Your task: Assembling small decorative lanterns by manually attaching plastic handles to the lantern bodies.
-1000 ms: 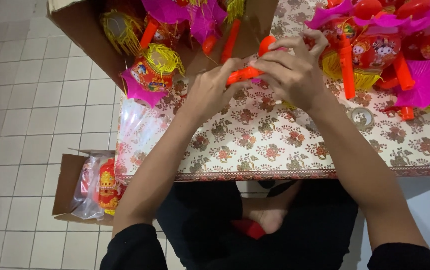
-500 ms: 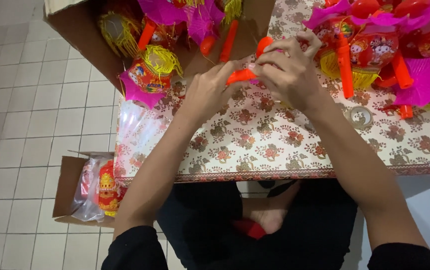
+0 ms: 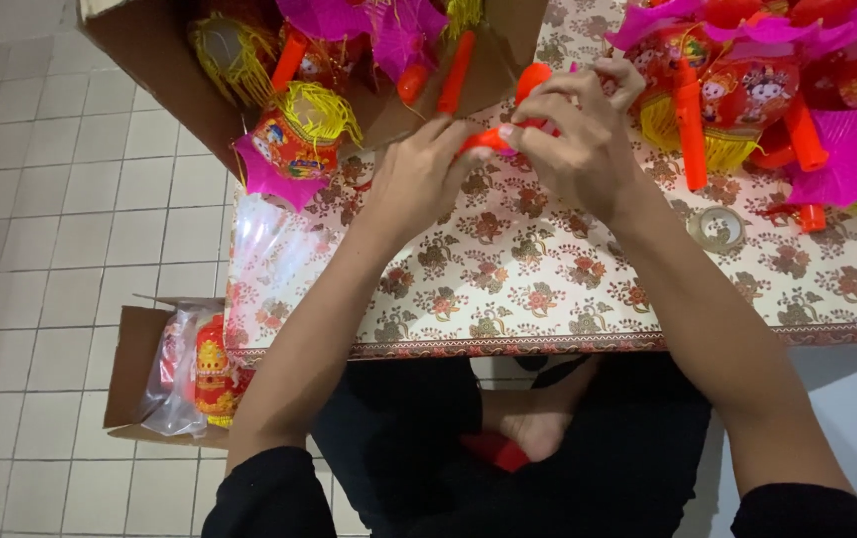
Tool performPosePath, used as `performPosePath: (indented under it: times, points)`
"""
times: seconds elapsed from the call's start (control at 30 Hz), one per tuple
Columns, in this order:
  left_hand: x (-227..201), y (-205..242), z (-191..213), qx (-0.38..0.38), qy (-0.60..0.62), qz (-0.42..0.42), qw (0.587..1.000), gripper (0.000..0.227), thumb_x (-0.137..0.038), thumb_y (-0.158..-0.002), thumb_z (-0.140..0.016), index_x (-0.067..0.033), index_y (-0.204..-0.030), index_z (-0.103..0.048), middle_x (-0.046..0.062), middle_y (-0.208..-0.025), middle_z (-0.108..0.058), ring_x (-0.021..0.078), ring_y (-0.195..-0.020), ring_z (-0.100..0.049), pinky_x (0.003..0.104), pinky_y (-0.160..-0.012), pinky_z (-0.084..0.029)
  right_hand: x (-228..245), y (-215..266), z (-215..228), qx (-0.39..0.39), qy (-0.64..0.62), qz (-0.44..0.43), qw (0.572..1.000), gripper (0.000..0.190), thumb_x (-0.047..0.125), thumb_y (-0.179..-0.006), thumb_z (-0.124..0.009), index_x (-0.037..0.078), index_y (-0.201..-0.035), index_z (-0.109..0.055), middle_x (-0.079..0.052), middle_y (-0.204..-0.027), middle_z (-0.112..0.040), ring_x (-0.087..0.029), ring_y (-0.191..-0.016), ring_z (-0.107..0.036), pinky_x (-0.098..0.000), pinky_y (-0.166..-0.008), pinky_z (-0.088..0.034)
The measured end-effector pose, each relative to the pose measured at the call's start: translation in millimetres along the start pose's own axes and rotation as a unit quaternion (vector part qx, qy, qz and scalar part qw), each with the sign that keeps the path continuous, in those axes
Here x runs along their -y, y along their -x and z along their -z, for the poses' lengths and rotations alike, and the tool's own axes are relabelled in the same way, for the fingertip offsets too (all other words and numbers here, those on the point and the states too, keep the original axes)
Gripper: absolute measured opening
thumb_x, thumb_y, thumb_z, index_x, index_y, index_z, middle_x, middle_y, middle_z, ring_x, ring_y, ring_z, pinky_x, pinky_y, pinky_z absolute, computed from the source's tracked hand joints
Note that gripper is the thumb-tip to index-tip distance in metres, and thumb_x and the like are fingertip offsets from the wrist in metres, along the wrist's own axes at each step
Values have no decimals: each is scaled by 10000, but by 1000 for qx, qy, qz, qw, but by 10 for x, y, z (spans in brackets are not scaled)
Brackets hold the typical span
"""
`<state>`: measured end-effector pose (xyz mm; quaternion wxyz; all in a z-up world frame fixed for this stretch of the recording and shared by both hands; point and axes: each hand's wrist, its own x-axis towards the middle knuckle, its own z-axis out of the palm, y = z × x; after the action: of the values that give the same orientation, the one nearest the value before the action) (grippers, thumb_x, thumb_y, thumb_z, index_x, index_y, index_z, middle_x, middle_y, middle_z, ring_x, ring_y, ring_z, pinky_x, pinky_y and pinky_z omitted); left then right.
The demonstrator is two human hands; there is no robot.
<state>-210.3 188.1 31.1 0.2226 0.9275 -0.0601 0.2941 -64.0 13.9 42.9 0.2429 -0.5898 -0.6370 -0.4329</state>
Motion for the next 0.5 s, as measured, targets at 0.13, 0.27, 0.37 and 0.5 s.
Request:
performPosePath:
  times: [0.13, 0.27, 0.37, 0.5]
  points:
    - [-15, -45, 52, 27, 53, 18, 998, 486, -416, -1065, -367, -19, -929, -613, 70, -720, -582, 197, -539, -536, 361, -436, -443, 26, 2, 8, -7, 8, 11, 1000, 213, 132, -1017, -885, 183, -846, -769, 2, -933, -754, -235, -1046, -614, -431, -1078, -227]
    - [-91, -74, 168, 120, 264, 166, 943, 378, -277, -1090, -349, -53, -1054, -651, 33, -617, -633, 95, -444, -552, 230, -384, -464, 13, 76, -19, -26, -11, 19, 999, 155, 239, -985, -903, 228, -915, -765, 37, -1002, -771, -220, -1066, -601, -422, -1092, -210]
    - [-94, -62, 200, 125, 334, 174, 918, 355, -312, -1083, -354, -80, -1068, -622, 30, -628, -612, 88, -437, -512, 236, -374, -428, 42, 49, 1, -35, -17, 24, 999, 150, 188, -968, -904, 222, -927, -764, 29, -1018, -771, -227, -1047, -601, -428, -1078, -218]
    - [-144, -68, 160, 121, 209, 147, 959, 443, -324, -944, -689, -78, -1230, -458, 158, -968, -750, 147, -707, -736, 187, -514, -618, -63, 144, -92, -5, 7, -2, 1000, 232, 216, -994, -910, 190, -823, -755, 20, -983, -773, -228, -1089, -600, -403, -1114, -211]
